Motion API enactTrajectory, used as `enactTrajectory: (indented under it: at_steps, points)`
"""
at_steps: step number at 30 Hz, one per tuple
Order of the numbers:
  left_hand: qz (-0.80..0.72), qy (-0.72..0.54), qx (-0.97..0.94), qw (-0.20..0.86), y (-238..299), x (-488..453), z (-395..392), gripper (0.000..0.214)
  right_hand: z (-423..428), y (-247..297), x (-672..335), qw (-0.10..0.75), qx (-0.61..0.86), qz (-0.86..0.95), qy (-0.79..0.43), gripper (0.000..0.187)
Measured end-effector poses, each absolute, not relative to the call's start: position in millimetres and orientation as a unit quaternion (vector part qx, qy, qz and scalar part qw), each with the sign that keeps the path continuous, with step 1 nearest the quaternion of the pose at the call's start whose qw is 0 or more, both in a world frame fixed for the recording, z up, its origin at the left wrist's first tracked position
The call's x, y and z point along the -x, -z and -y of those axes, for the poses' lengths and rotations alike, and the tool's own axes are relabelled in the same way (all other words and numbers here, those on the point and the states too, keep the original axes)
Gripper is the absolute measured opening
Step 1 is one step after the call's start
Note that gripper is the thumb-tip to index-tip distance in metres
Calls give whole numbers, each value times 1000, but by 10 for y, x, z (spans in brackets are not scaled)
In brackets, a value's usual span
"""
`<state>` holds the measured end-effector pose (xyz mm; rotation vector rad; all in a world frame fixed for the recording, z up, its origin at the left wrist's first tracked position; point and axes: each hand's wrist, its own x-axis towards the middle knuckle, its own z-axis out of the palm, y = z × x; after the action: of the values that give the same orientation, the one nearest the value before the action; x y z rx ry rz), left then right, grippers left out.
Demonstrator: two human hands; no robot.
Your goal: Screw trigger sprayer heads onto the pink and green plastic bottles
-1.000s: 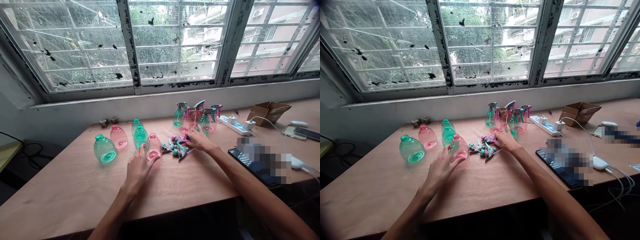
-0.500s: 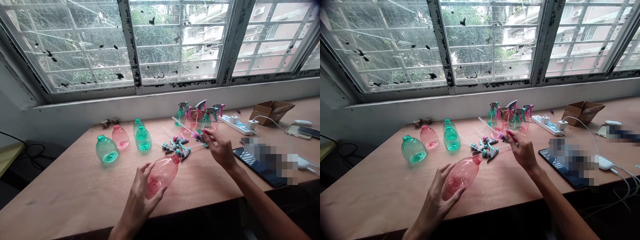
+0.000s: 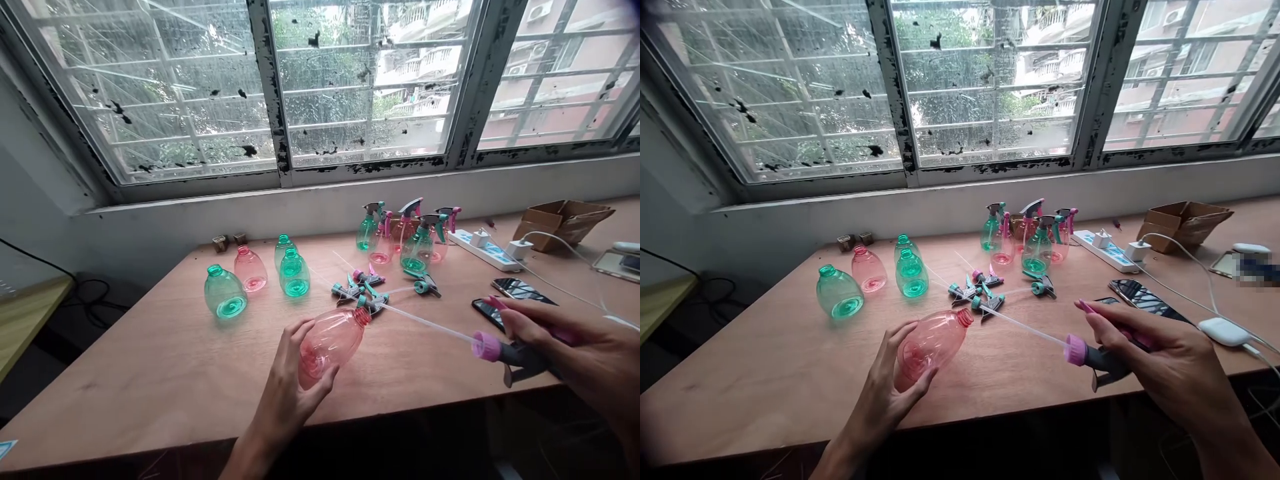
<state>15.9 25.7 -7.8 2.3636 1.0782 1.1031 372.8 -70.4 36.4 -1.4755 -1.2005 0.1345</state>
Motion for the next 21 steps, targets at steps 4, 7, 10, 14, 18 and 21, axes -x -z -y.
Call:
enactTrajectory:
  at_steps: [4, 7, 10, 14, 18, 21]
  points:
    - [-367, -373, -837, 161, 76, -154, -260, 62, 602, -325, -3585, 547, 605, 575, -70, 32]
    - [-359, -361, -844, 167, 71, -159, -255, 64, 555, -287, -3579, 538, 595, 585, -116, 35]
    - [-346, -356, -851, 172, 54, -160, -240, 66, 510, -248, -3632, 550, 605, 548, -177, 37]
    - [-329, -330, -865, 187, 24, -145, -216, 67, 369, -171, -3545, 554, 596, 514, -273, 44]
    - [-314, -289, -887, 175, 19, -135, -212, 71, 181, -50, -3209, 553, 573, 507, -329, 51]
    - [-315, -280, -892, 165, 33, -137, -231, 75, 90, 36, -3013, 545, 578, 522, -312, 43]
